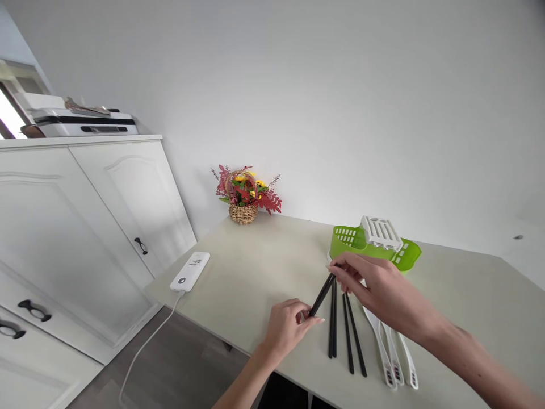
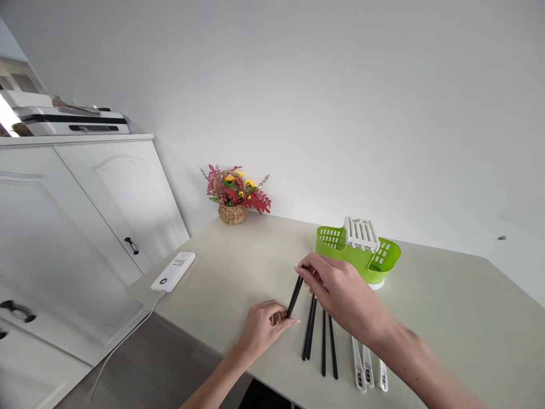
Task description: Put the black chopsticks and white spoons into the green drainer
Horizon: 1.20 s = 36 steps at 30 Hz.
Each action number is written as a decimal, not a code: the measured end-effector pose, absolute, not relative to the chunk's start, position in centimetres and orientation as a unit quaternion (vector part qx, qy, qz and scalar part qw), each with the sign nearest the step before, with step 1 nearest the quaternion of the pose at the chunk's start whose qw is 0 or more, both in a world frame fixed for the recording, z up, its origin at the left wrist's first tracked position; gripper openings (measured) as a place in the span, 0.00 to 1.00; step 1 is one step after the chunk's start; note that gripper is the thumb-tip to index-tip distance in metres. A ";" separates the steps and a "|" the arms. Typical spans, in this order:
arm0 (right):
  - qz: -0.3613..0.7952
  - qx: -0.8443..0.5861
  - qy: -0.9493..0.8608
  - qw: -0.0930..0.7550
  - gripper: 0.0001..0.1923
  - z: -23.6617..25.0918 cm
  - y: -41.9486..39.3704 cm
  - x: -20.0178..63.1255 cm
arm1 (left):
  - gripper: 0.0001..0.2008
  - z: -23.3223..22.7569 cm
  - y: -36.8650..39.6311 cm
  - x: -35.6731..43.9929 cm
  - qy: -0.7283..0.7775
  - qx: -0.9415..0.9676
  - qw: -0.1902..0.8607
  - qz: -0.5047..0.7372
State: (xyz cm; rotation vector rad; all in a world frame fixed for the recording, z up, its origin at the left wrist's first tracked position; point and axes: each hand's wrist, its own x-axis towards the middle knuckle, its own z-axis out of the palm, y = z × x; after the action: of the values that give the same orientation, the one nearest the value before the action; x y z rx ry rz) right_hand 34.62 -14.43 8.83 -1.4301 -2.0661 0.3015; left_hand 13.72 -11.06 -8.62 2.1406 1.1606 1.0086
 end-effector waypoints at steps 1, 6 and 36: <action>0.114 -0.540 -0.778 0.300 0.14 8.9 -14.5 34.5 | 0.13 -8.7 -11.0 13.7 0.428 0.784 0.255 0.371; 0.112 -0.527 -0.788 0.299 0.15 9.1 -14.6 34.0 | 0.16 -9.0 -10.8 13.6 0.445 0.774 0.264 0.365; 0.147 -0.523 -0.789 0.287 0.17 9.2 -15.6 35.6 | 0.18 -7.7 -11.1 13.4 0.356 0.817 0.332 0.309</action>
State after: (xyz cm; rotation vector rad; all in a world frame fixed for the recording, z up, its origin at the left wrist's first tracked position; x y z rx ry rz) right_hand 35.57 -15.64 9.17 -1.3984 -2.1067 0.3919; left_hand 13.35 -11.09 -7.68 2.1350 0.9304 0.8061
